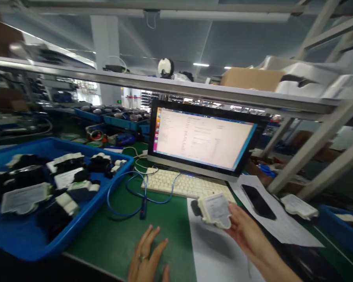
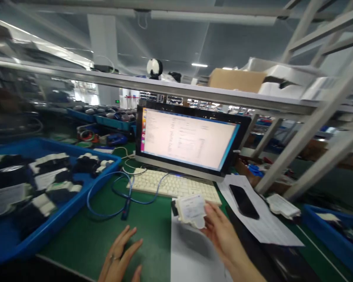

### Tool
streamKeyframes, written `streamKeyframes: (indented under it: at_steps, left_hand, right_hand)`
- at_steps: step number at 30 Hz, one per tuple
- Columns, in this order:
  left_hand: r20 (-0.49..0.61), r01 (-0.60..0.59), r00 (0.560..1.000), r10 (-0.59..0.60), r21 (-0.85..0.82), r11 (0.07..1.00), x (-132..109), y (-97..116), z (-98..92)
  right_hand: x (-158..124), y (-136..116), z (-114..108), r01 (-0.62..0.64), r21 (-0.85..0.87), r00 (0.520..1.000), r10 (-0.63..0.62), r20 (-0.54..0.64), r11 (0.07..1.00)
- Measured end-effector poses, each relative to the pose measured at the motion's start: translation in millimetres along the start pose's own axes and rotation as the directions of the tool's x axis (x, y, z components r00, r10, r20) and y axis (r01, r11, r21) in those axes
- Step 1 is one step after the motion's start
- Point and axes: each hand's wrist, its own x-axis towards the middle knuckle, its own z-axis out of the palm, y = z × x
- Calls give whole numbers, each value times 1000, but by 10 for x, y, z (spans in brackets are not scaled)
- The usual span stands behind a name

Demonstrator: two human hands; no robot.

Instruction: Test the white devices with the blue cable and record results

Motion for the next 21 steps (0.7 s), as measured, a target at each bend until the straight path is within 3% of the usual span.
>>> streamKeyframes:
  at_steps: [4,6,9,13,16,21]
  left_hand:
    - [-19,32,999,-32,9,999,35,-14,-207]
    - [-22,63,998,-63,29,998,59,-72,-281]
    - [4,95,995,-96,61,994,113,-166,-317]
    - [55,87,994,-91,71,994,219,-198,-280]
    - [88,28,996,-33,56,998,323,-176,-254]
    - [182,-72,981,66,25,997,521,-220,-207]
  right_hand:
    - [-66,691,774,-117,11,980,113,165,993]
    - [-55,890,985,-120,59,976,107,191,991]
    - [-8,1040,1099,-120,120,974,93,208,986]
    - [-36,994,992,-191,61,943,165,290,980]
    - [-141,819,802,-239,-29,931,237,278,971]
    - [-176,528,220,-210,-82,946,224,235,974]
